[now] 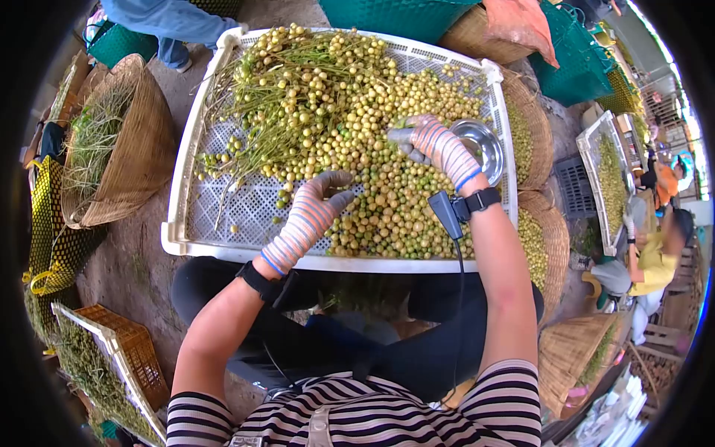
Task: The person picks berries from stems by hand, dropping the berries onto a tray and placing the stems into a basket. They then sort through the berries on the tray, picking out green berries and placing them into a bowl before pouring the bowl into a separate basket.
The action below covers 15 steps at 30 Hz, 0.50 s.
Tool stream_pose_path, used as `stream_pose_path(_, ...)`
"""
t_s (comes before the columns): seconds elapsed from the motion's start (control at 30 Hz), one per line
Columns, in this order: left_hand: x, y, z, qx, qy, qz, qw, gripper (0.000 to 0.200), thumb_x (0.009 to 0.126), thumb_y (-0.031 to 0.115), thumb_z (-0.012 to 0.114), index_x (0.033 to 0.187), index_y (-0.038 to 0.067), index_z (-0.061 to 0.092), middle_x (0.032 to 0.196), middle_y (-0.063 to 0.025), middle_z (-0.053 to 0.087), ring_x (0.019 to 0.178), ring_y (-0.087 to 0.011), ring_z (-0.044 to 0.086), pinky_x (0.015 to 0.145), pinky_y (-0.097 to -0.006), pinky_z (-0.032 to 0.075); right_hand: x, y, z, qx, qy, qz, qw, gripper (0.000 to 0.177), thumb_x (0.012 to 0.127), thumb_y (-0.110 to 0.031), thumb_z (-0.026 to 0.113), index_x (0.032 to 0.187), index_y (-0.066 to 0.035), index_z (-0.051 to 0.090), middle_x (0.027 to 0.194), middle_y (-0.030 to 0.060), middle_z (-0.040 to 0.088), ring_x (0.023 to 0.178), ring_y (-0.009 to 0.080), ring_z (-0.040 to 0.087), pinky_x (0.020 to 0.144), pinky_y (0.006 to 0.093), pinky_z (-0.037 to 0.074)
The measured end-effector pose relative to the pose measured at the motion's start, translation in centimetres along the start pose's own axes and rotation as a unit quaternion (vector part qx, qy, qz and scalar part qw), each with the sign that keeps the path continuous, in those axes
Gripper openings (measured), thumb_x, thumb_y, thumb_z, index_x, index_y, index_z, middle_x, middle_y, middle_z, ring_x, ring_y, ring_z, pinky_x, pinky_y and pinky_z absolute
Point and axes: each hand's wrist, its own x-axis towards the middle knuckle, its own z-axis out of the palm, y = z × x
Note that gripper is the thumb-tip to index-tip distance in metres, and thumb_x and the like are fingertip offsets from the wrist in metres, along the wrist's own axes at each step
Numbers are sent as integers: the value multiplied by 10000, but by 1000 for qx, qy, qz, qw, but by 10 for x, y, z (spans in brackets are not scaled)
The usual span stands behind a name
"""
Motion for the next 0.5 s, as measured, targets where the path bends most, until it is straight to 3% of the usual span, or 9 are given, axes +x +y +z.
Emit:
stream_pose_path(0.03,0,3,-1,-1,0,-4,1000,313,791,84,656,1069,-31,568,948,-83,623,815,-116,568,693,-245,478,3,5,0,0,-2,3,1000,188,752,-209,685,747,-75,553,584,19,524,424,101,448,378,226,335)
stream_pose_path(0.1,-2,6,-1,-6,3,-42,999,341,791,81,655,1098,-29,557,948,-83,625,827,-123,573,697,-251,480,10,20,1,-58,130,-52,988,258,776,-271,672,902,-65,581,585,-8,521,447,69,449,392,197,317)
stream_pose_path(0.13,-1,6,-1,-7,3,-41,999,341,791,81,655,1098,-29,557,948,-83,625,827,-123,573,697,-251,480,8,31,2,54,123,-103,986,237,794,-305,651,829,-79,589,564,0,529,436,77,452,379,210,307)
stream_pose_path(0.17,-1,6,-1,-1,13,-25,1000,391,785,78,659,1137,-28,528,996,-100,610,849,-137,570,720,-262,478,1,27,6,53,121,-105,986,237,794,-305,651,829,-79,589,564,0,529,436,77,452,379,210,307)
stream_pose_path(0.27,0,6,-5,-36,19,-14,999,546,767,72,674,1249,-26,436,1160,-151,546,943,-192,557,813,-296,465,-9,11,24,89,-67,13,994,246,815,-322,622,729,-93,595,567,32,566,391,110,464,350,235,308)
stream_pose_path(0.4,2,0,-4,-6,53,45,998,534,763,108,674,1232,-30,459,1110,-165,590,930,-231,587,797,-326,482,5,15,27,-2,-11,-41,999,292,820,-329,603,783,-40,608,600,71,600,475,181,573,450,305,459)
stream_pose_path(0.43,2,-2,-5,7,48,38,998,521,762,110,674,1220,-31,471,1098,-164,596,925,-227,589,796,-325,482,21,25,18,-234,97,-100,962,278,823,-314,591,884,-43,603,700,104,629,582,236,606,542,341,492)
stream_pose_path(0.47,2,-2,-5,21,44,32,998,507,761,113,673,1209,-32,484,1087,-162,602,919,-223,591,794,-325,481,35,34,13,-448,199,-154,858,300,826,-299,579,986,-46,597,800,138,658,688,290,639,634,378,526)
stream_pose_path(0.5,2,0,-5,20,44,34,998,507,761,113,673,1209,-32,484,1087,-162,602,919,-223,591,794,-325,481,46,40,14,-449,200,-155,857,300,826,-299,579,986,-46,597,800,138,658,688,290,639,634,378,526)
